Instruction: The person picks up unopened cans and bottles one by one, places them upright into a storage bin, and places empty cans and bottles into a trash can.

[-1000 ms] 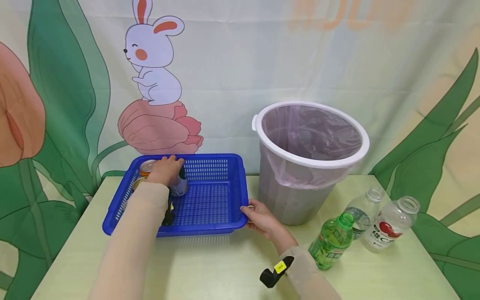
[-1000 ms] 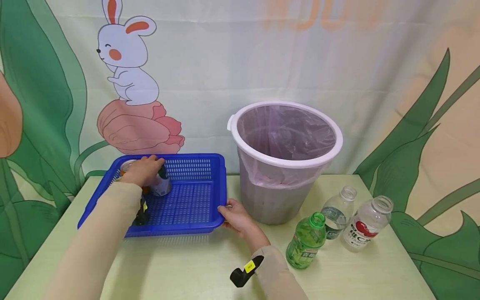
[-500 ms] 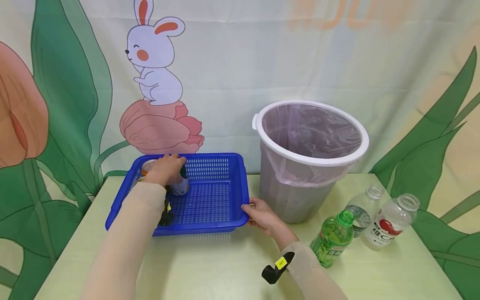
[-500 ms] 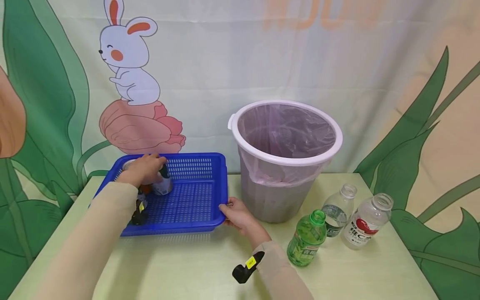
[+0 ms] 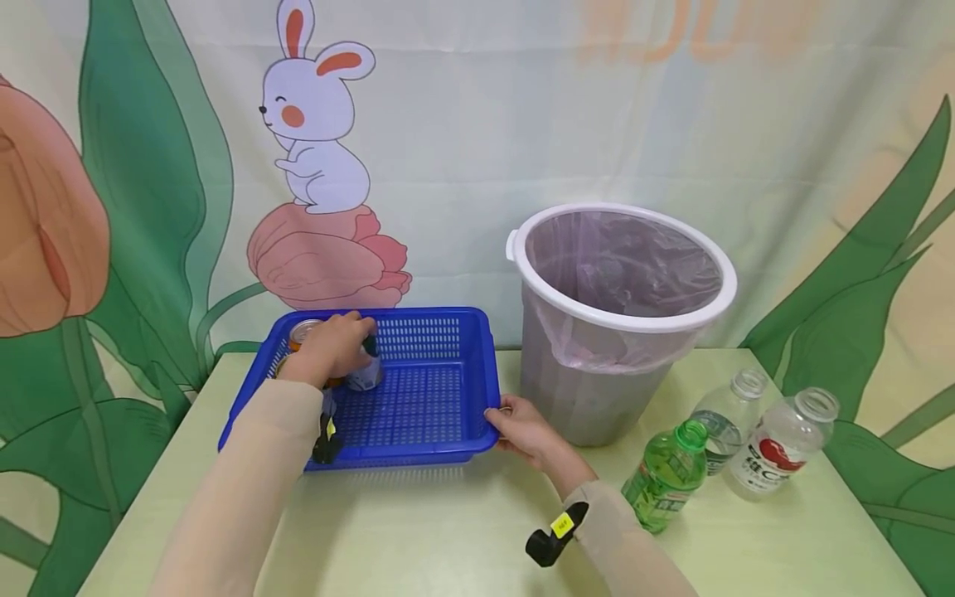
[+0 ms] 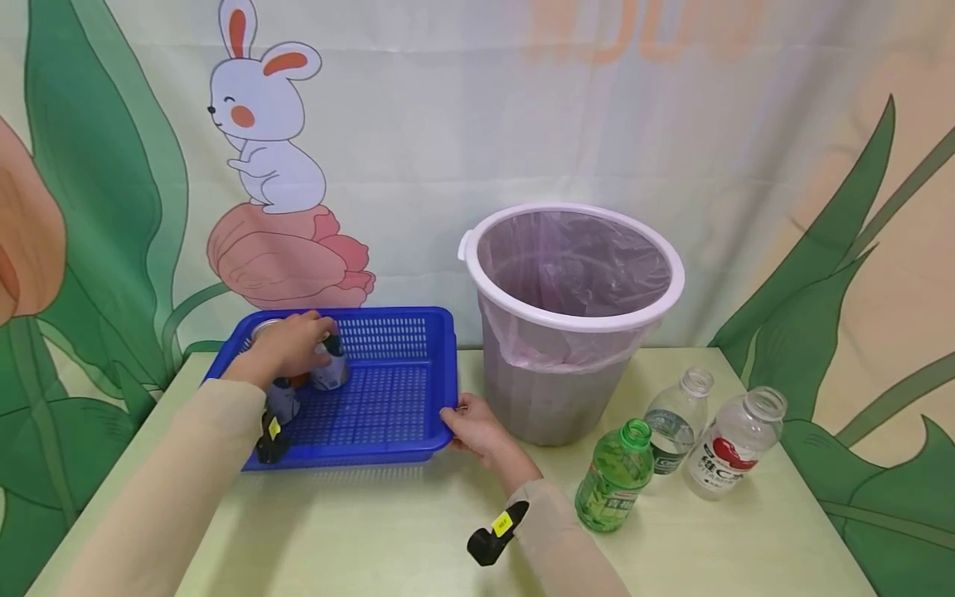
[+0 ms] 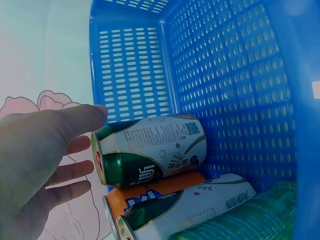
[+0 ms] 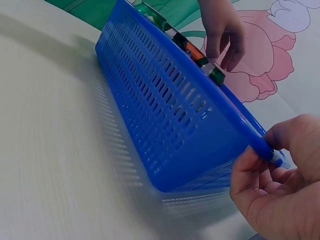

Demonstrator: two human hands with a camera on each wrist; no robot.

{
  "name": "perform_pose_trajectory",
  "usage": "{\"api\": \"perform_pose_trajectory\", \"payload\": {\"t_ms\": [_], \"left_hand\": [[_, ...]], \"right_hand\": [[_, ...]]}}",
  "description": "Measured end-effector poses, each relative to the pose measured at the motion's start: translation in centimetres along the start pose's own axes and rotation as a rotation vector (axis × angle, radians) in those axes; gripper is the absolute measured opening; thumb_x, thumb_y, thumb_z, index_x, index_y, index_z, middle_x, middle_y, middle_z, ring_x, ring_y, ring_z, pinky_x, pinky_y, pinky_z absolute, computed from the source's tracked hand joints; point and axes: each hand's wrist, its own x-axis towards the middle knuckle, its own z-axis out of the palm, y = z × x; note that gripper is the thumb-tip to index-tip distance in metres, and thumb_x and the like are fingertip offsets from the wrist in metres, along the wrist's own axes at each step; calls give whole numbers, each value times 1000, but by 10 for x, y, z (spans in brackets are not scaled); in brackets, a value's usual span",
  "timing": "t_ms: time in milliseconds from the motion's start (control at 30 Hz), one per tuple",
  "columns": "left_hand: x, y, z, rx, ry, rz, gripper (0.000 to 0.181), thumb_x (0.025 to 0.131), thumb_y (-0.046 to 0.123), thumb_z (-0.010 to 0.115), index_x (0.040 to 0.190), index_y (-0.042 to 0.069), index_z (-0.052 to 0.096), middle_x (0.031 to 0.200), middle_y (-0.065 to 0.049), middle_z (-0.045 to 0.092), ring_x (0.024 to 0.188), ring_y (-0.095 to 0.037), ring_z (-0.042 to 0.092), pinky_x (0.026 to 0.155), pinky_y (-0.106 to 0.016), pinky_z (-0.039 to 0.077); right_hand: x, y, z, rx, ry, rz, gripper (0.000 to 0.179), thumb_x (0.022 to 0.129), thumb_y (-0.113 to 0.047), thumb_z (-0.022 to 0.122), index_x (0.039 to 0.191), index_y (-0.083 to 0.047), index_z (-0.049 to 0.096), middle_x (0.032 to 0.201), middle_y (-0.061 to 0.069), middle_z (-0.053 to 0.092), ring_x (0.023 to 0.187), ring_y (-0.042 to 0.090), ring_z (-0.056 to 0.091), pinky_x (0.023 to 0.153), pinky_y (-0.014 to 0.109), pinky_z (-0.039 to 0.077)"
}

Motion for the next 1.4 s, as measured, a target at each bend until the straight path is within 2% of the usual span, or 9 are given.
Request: {"api": "perform_pose_trajectory", "payload": {"t_ms": [267, 433, 700, 867, 1067, 1233, 1400], "left_hand": [[-9, 8, 4, -20, 47, 28, 39, 83, 23, 67, 117, 7, 59, 117, -15, 58, 108, -34, 55, 92, -58, 41], [-17, 12, 7, -29, 85, 55, 37, 82, 24, 69, 114, 7, 60, 114, -14, 58, 108, -31, 54, 91, -52, 45], [-30, 21, 15, -48, 125, 66, 36, 81, 26, 70, 112, 11, 60, 109, -12, 58, 99, -28, 58, 81, -47, 53], [-40, 26, 16, -45, 151, 102, 35, 80, 26, 71, 109, 11, 61, 106, -10, 60, 92, -25, 61, 78, -42, 54], [-48, 26, 20, -83, 151, 92, 35, 81, 27, 70, 111, 11, 61, 104, -7, 61, 95, -23, 60, 81, -41, 54], [-55, 25, 24, -121, 157, 72, 31, 82, 24, 70, 109, 12, 62, 102, -7, 61, 93, -22, 60, 80, -40, 54], [-60, 28, 27, -147, 180, 73, 30, 82, 24, 70, 108, 11, 62, 101, -5, 61, 95, -21, 60, 83, -41, 53]], "right_hand": [[0, -1, 0, -47, 13, 2, 17, 91, -9, 48, 103, 4, 49, 92, 18, 60, 63, 12, 55, 58, 24, 48], [0, 0, 0, -67, 9, 7, 19, 91, -11, 48, 104, 3, 49, 94, 20, 61, 64, 13, 55, 58, 24, 48], [-2, -1, 1, -112, 33, 8, 19, 92, -13, 49, 103, 2, 50, 90, 16, 62, 63, 12, 54, 54, 22, 46], [-3, -1, 1, -166, 50, -10, 19, 92, -15, 50, 101, 2, 51, 79, 8, 61, 61, 11, 54, 53, 23, 46], [-5, 1, 2, -254, 72, -50, 18, 93, -18, 51, 95, 0, 50, 68, 1, 52, 55, 11, 48, 49, 22, 44], [-9, 2, 0, -357, 82, -124, 21, 92, -21, 52, 91, 0, 50, 64, 1, 50, 51, 12, 47, 48, 24, 46], [-15, 0, -3, -465, 110, -180, 23, 91, -25, 54, 92, -2, 53, 60, 0, 48, 46, 11, 44, 45, 23, 39]]}}
